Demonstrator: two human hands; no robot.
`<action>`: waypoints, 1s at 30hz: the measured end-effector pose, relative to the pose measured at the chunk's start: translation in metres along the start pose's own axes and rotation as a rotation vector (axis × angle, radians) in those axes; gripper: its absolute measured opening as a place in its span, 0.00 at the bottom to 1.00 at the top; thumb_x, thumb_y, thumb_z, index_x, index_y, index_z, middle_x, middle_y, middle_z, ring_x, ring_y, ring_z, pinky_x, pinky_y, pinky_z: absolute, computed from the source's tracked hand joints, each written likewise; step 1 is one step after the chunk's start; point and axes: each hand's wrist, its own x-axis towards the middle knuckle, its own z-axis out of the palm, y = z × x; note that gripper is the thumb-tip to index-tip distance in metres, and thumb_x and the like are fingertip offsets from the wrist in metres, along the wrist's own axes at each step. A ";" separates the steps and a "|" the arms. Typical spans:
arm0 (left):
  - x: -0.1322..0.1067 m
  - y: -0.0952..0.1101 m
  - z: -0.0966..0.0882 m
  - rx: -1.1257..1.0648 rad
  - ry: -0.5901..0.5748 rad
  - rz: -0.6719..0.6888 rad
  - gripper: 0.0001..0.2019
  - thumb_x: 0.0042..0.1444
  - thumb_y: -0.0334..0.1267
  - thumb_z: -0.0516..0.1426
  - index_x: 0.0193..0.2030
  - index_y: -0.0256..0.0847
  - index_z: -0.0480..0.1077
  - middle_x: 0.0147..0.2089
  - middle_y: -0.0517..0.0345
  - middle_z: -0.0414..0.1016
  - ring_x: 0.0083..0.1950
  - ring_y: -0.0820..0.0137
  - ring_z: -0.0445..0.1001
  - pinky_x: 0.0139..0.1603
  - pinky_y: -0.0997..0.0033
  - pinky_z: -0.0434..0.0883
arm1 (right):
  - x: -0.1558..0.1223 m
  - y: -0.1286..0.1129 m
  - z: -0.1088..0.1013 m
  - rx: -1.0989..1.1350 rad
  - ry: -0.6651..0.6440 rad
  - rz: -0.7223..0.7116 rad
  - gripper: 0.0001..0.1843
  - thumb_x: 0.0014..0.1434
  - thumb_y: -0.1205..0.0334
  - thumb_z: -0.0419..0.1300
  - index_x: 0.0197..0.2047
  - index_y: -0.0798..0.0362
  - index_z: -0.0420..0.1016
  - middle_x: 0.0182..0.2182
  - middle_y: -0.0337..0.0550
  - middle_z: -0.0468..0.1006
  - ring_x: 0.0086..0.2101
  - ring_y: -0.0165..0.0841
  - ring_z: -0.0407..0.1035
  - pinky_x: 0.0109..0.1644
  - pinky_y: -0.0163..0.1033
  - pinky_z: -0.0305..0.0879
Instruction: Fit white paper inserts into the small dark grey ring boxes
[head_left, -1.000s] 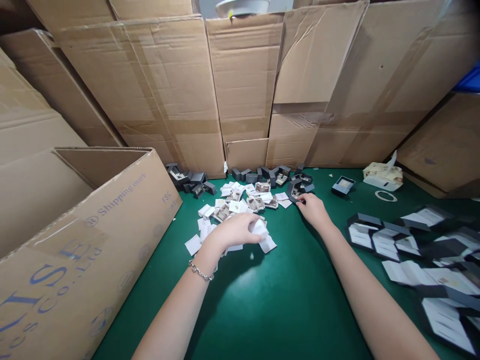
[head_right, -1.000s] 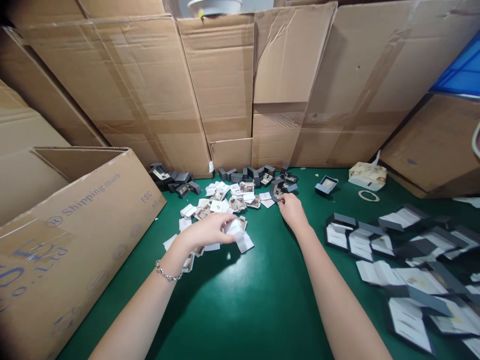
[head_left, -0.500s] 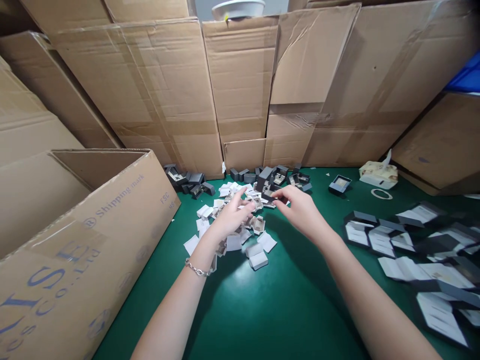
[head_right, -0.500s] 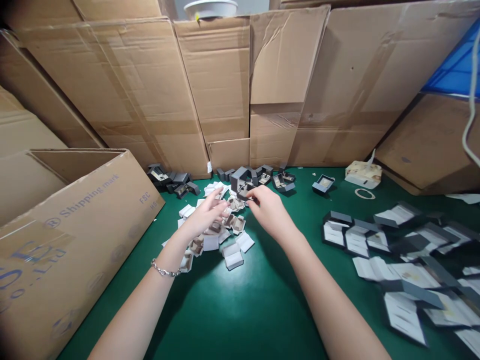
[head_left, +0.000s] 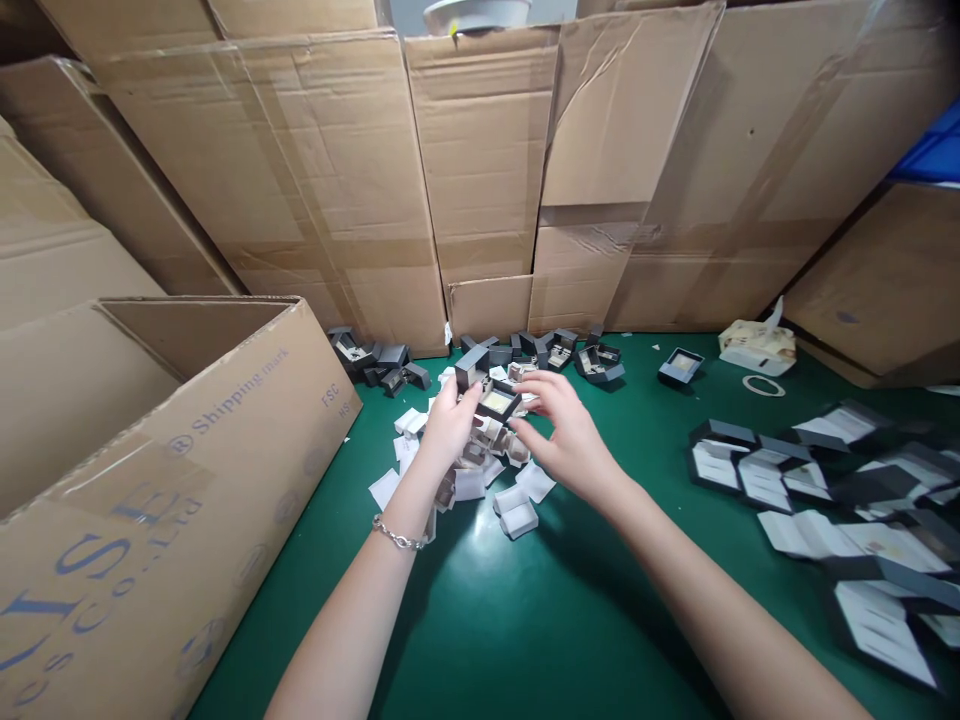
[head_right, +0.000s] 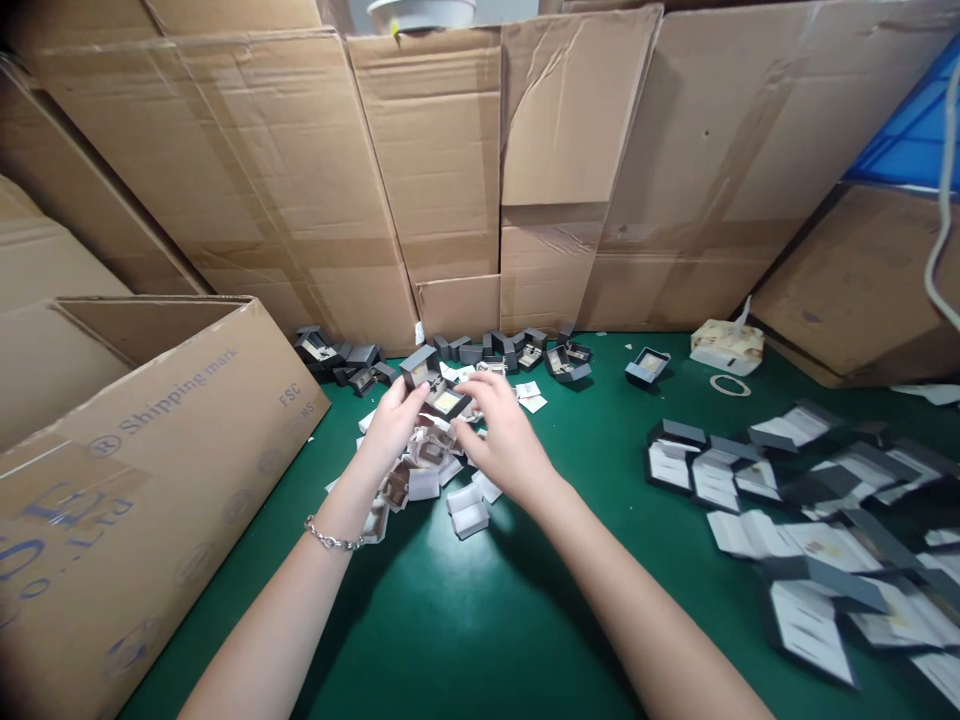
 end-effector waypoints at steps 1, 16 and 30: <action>0.001 0.001 -0.002 0.011 0.019 -0.015 0.13 0.55 0.44 0.53 0.44 0.40 0.66 0.36 0.55 0.71 0.32 0.70 0.69 0.28 0.74 0.67 | 0.002 0.006 -0.003 -0.036 0.031 0.069 0.13 0.56 0.62 0.54 0.46 0.52 0.67 0.49 0.50 0.66 0.43 0.35 0.67 0.43 0.39 0.66; -0.003 0.007 0.002 -0.218 -0.045 -0.143 0.14 0.52 0.37 0.52 0.46 0.43 0.65 0.37 0.57 0.71 0.28 0.74 0.68 0.20 0.79 0.63 | -0.009 0.075 0.016 0.010 -0.825 0.805 0.08 0.42 0.59 0.62 0.21 0.54 0.69 0.14 0.33 0.63 0.16 0.24 0.56 0.17 0.30 0.53; -0.002 0.004 0.001 -0.179 -0.046 -0.157 0.16 0.52 0.39 0.52 0.49 0.44 0.65 0.43 0.55 0.72 0.33 0.72 0.69 0.25 0.78 0.66 | -0.013 0.056 0.020 0.026 -0.916 0.675 0.04 0.41 0.69 0.59 0.25 0.55 0.70 0.19 0.33 0.66 0.19 0.23 0.58 0.21 0.29 0.53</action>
